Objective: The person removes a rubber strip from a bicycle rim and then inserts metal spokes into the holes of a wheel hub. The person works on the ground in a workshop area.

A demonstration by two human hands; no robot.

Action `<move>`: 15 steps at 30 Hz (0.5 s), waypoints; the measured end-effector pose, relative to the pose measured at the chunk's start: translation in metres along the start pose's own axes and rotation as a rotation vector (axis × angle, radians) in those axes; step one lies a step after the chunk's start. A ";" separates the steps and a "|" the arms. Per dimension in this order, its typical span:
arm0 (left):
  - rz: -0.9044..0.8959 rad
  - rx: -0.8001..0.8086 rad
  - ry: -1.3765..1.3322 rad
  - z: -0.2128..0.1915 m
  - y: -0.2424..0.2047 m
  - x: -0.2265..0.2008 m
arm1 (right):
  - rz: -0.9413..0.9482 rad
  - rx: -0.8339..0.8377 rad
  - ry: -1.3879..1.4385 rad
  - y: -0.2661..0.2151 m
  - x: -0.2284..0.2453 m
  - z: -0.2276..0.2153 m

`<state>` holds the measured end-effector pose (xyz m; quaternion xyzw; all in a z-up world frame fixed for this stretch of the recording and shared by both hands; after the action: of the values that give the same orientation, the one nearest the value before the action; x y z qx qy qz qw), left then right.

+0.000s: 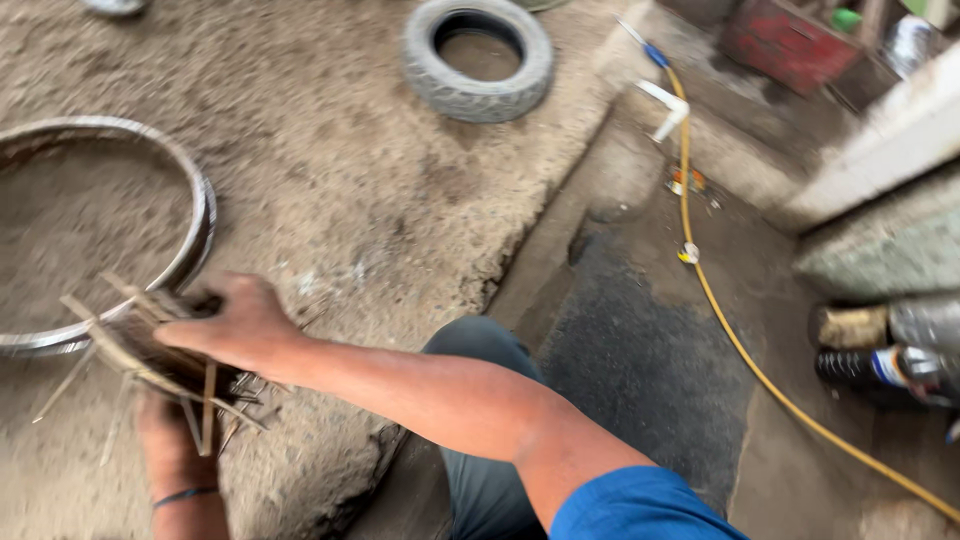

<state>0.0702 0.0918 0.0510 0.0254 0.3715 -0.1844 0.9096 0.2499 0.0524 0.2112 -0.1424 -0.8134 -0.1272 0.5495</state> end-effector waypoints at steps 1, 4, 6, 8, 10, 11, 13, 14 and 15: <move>0.027 -0.016 0.010 -0.015 -0.001 0.012 | 0.035 0.045 0.122 -0.006 -0.007 0.007; -0.024 -0.084 -0.060 -0.047 -0.012 0.062 | 0.167 0.137 0.283 -0.030 -0.031 0.013; -0.151 -0.086 0.019 -0.050 -0.010 0.093 | 0.215 0.175 0.128 -0.032 -0.037 0.010; -0.238 -0.107 -0.024 -0.049 -0.006 0.104 | 0.160 0.197 0.034 -0.027 -0.032 0.006; -0.209 0.022 0.224 -0.042 -0.001 0.093 | 0.296 0.225 0.144 -0.020 -0.042 0.004; -0.203 0.091 0.349 -0.034 0.002 0.091 | 0.284 0.238 0.173 -0.015 -0.046 0.001; -0.136 0.127 0.100 -0.021 0.009 0.081 | 0.274 0.248 0.234 -0.006 -0.056 -0.007; -0.099 0.145 -0.023 -0.014 0.012 0.075 | 0.284 0.271 0.272 -0.002 -0.061 -0.009; -0.122 0.100 -0.089 -0.012 0.013 0.074 | 0.294 0.295 0.311 0.003 -0.064 -0.009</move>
<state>0.1154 0.0826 -0.0097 0.0398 0.3218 -0.2585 0.9100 0.2819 0.0454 0.1550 -0.1563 -0.6996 0.0535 0.6952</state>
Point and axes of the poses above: each hand's wrist, its own y-axis towards the middle knuckle, its own z-axis out of the palm, x = y × z, the point moved 6 cm from there along y, towards the middle knuckle, and after that the axes turned 14 degrees about -y, right-handed, at the moved point
